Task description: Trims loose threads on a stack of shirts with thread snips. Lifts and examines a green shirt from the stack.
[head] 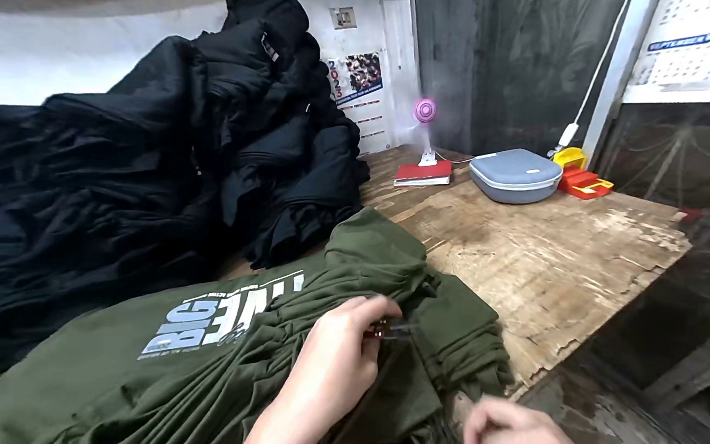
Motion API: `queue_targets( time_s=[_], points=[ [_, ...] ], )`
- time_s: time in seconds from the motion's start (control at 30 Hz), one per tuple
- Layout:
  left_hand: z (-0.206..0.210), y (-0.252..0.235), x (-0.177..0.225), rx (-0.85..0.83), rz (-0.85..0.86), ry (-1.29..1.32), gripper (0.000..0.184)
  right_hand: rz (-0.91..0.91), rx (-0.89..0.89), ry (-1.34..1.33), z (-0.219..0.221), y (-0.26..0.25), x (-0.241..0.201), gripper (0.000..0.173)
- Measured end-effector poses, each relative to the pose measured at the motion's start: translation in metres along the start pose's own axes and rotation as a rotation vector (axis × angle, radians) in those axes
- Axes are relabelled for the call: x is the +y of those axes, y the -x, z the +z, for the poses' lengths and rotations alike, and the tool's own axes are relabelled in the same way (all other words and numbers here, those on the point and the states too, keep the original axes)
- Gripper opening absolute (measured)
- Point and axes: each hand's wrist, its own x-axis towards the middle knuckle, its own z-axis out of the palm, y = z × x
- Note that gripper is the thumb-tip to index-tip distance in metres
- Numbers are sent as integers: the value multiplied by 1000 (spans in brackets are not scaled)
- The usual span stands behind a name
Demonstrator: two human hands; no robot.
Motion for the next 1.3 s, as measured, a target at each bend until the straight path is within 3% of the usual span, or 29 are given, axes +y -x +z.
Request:
queue_targets(
  time_s=[0.1, 0.17, 0.23, 0.33, 0.37, 0.43, 0.5, 0.57, 0.6, 0.67, 0.73, 0.83, 0.9, 1.0, 1.07, 1.13, 1.23, 1.3],
  points=[
    [0, 3, -3, 67, 64, -11, 22, -40, 345, 24, 30, -25, -2, 30],
    [-3, 6, -5, 175, 47, 29, 17, -43, 412, 70, 41, -33, 3, 13],
    [-7, 10, -13, 239, 49, 138, 19, -13, 302, 94, 30, -26, 0, 3],
    [-12, 21, -24, 147, 138, 238, 25, 203, -169, 198, -1, -2, -4, 9],
    [-13, 23, -23, 109, 149, 212, 22, 260, -240, 241, -5, 4, -1, 16],
    [-18, 28, -13, 43, 80, 75, 19, 293, -128, 282, -6, 8, -4, 24],
    [-15, 31, 0, 79, 15, -147, 22, 223, 157, 215, 6, 2, -11, 23],
    [-9, 31, 13, 137, 37, -313, 9, 136, 377, 122, 25, -13, -17, 28],
    [-8, 32, 18, 130, 64, -311, 18, 120, 419, 86, 35, -20, -17, 33],
    [-7, 37, 23, 36, 120, -171, 31, 118, 449, 32, 49, -26, -9, 24],
    [-9, 42, 22, -97, 161, 11, 21, 156, 441, -10, 45, -21, -4, 11],
    [-11, 52, 14, -265, 188, 193, 23, 255, 348, 21, 22, -7, -8, 8],
    [-12, 53, 11, -284, 164, 253, 11, 238, 358, 109, 18, -8, -14, 26],
    [-18, 44, 7, -300, 118, 379, 9, 131, 506, 219, 41, -29, -25, 45],
    [-21, 39, 6, -297, 88, 388, 15, 79, 609, 232, 63, -46, -25, 33],
    [-22, 37, 9, -260, -36, 334, 15, 19, 684, 11, 78, -63, -15, 9],
    [-22, 31, 7, -255, -238, 340, 17, 34, 689, -505, 76, -83, -4, 16],
    [-18, 28, 3, -271, -302, 396, 25, -34, 549, -438, 70, -83, 2, 32]
  ],
)
